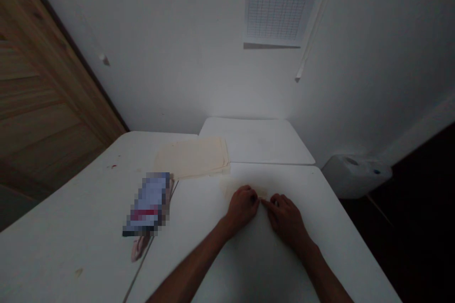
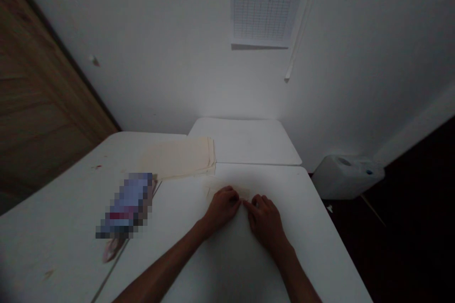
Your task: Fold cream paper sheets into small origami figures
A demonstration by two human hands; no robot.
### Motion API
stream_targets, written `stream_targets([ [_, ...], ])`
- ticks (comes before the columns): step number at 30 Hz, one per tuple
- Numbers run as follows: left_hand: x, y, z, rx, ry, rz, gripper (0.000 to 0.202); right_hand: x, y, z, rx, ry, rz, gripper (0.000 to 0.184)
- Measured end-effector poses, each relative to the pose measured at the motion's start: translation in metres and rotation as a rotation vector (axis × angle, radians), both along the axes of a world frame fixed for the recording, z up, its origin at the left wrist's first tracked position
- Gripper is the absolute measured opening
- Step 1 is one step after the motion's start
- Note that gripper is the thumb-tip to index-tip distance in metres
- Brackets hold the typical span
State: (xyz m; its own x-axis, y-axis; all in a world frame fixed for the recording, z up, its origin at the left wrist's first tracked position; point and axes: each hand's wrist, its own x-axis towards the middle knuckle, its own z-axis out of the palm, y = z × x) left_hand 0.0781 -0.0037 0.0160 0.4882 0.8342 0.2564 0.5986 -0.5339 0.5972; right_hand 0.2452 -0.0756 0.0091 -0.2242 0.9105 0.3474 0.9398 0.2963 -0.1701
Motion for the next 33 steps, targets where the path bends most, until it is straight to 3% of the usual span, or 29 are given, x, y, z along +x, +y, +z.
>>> stream_targets([
  [3,-0.003,-0.001,-0.002,0.012,-0.024,-0.016,0.009,0.000,0.000,-0.002,-0.004,0.000,-0.004,0.040],
  [9,-0.018,0.001,-0.001,0.112,0.060,-0.239,0.022,0.001,0.001,-0.002,0.004,-0.006,-0.017,0.038],
  [15,-0.034,-0.002,0.002,0.217,0.147,-0.381,0.026,0.000,0.001,-0.002,0.002,-0.001,-0.008,0.039],
  [24,-0.033,-0.007,-0.001,0.326,0.235,-0.450,0.036,-0.002,0.000,0.003,-0.030,-0.022,0.031,0.047],
  [33,-0.032,-0.009,-0.002,0.319,0.256,-0.424,0.037,-0.002,0.001,0.002,-0.003,-0.044,-0.113,0.032],
])
